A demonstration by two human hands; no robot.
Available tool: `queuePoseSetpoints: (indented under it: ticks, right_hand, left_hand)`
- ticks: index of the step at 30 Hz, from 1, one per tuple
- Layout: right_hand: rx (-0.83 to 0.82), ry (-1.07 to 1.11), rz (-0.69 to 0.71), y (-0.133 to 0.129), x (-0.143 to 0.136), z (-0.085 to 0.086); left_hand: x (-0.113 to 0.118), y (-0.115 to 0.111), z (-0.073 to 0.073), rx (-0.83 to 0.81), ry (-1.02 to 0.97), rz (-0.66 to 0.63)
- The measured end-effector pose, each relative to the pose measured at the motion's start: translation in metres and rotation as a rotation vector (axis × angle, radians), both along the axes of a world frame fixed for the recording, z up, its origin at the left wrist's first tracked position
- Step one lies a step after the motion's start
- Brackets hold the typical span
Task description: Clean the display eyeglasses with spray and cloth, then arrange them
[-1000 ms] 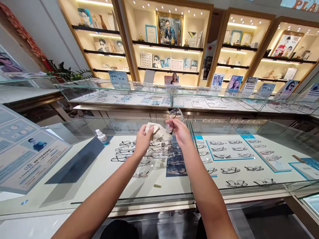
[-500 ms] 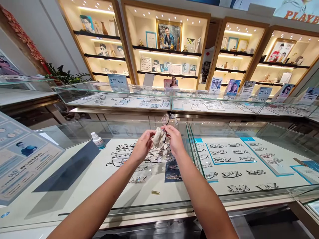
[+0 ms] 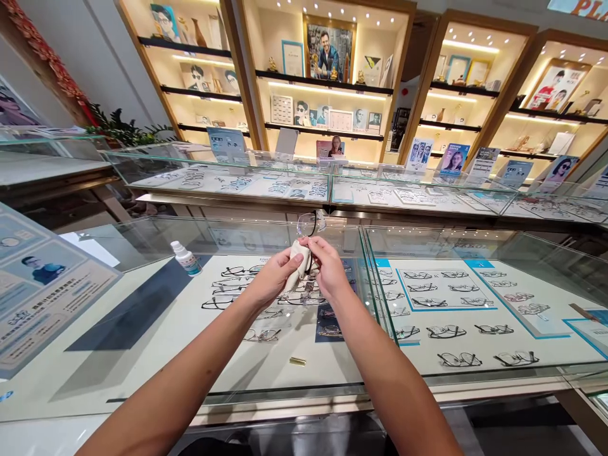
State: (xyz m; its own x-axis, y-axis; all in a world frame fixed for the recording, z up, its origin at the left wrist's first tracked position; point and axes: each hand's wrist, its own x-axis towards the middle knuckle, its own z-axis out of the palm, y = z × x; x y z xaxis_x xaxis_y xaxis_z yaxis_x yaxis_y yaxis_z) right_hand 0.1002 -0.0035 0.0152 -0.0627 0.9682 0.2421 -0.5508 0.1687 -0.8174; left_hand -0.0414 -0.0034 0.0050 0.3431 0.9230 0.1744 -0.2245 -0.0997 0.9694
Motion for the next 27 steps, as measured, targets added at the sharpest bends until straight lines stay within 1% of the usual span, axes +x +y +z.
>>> queuePoseSetpoints:
  ticks: [3, 8, 10, 13, 17, 21, 23, 27]
  right_hand:
    - [-0.01, 0.011, 0.0, 0.001, -0.002, -0.001]
    - [-0.031, 0.037, 0.036, 0.002, -0.005, -0.004]
    - [-0.034, 0.06, 0.043, 0.002, -0.005, -0.005]
    - [-0.057, 0.069, 0.058, 0.003, -0.005, -0.007]
    - [-0.122, 0.028, 0.062, 0.005, -0.004, -0.009]
    - [-0.132, 0.027, 0.061, 0.006, -0.004, -0.009]
    - [-0.131, 0.038, 0.045, 0.007, -0.004, -0.009]
    - [-0.152, 0.071, 0.003, 0.01, -0.004, -0.011]
  left_hand:
    - [0.0, -0.001, 0.001, 0.005, 0.033, 0.023]
    - [0.003, -0.003, 0.0, 0.01, -0.059, 0.003]
    - [0.004, -0.003, 0.0, 0.023, -0.061, -0.007]
    - [0.004, -0.004, 0.0, 0.001, -0.037, -0.022]
    - [0.006, -0.006, 0.0, -0.014, -0.034, 0.034]
    - [0.006, -0.005, -0.001, 0.01, -0.008, 0.085]
    - [0.003, -0.003, -0.001, -0.011, -0.026, 0.059]
    - [-0.005, 0.0, 0.002, -0.091, -0.01, -0.065]
